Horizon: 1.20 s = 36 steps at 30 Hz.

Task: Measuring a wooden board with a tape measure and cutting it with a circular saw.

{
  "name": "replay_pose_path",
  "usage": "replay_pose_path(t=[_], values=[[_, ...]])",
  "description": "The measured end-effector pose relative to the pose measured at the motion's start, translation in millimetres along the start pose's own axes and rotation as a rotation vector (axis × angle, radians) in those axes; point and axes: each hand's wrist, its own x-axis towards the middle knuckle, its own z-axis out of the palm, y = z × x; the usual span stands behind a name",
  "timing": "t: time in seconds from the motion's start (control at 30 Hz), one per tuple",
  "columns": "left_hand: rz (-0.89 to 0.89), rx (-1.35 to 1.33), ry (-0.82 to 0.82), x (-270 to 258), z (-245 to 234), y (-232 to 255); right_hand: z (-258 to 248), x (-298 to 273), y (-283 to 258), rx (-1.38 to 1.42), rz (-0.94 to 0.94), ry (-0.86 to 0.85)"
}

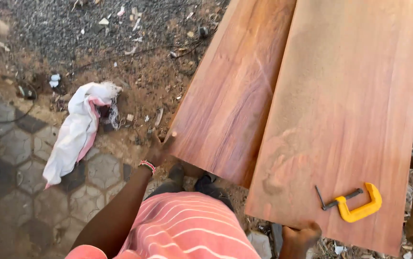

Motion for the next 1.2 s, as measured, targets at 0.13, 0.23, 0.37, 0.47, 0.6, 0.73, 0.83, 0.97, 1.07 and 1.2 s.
replay_pose_path(t=[0.13,0.23,0.37,0.47,0.6,0.73,0.83,0.97,1.07,1.2], values=[[-0.23,-0.259,-0.095,-65.0,-0.3,51.7,72.0,-63.9,40.2,0.017,0.06,0.094],[-0.737,-0.802,-0.323,-97.8,9.1,122.5,87.6,-88.4,71.1,0.11,0.098,-0.003],[-0.434,-0.4,-0.647,-109.6,15.8,152.1,139.8,-150.1,89.7,0.153,0.167,0.022],[-0.119,-0.003,-0.719,-108.2,3.1,179.6,145.0,-157.1,108.9,0.172,0.193,0.008],[-0.099,-0.184,-0.649,-103.6,63.2,111.7,149.2,-166.0,131.1,0.086,0.125,-0.051],[-0.467,-0.876,-0.394,-102.1,105.7,82.6,152.6,-153.5,138.7,0.082,0.186,-0.027],[-0.458,-0.871,-0.324,-89.9,95.6,61.5,162.2,-162.9,139.2,0.06,0.238,-0.058],[-0.467,-0.821,-0.191,-87.2,72.4,72.8,169.5,-182.9,153.2,0.04,0.34,-0.06],[-0.566,-0.849,-0.067,-76.9,49.7,84.8,205.2,-214.8,152.4,0.072,0.457,-0.043],[-0.633,-0.996,0.148,-75.8,44.1,87.7,193.2,-200.0,162.3,0.018,0.5,-0.075]])
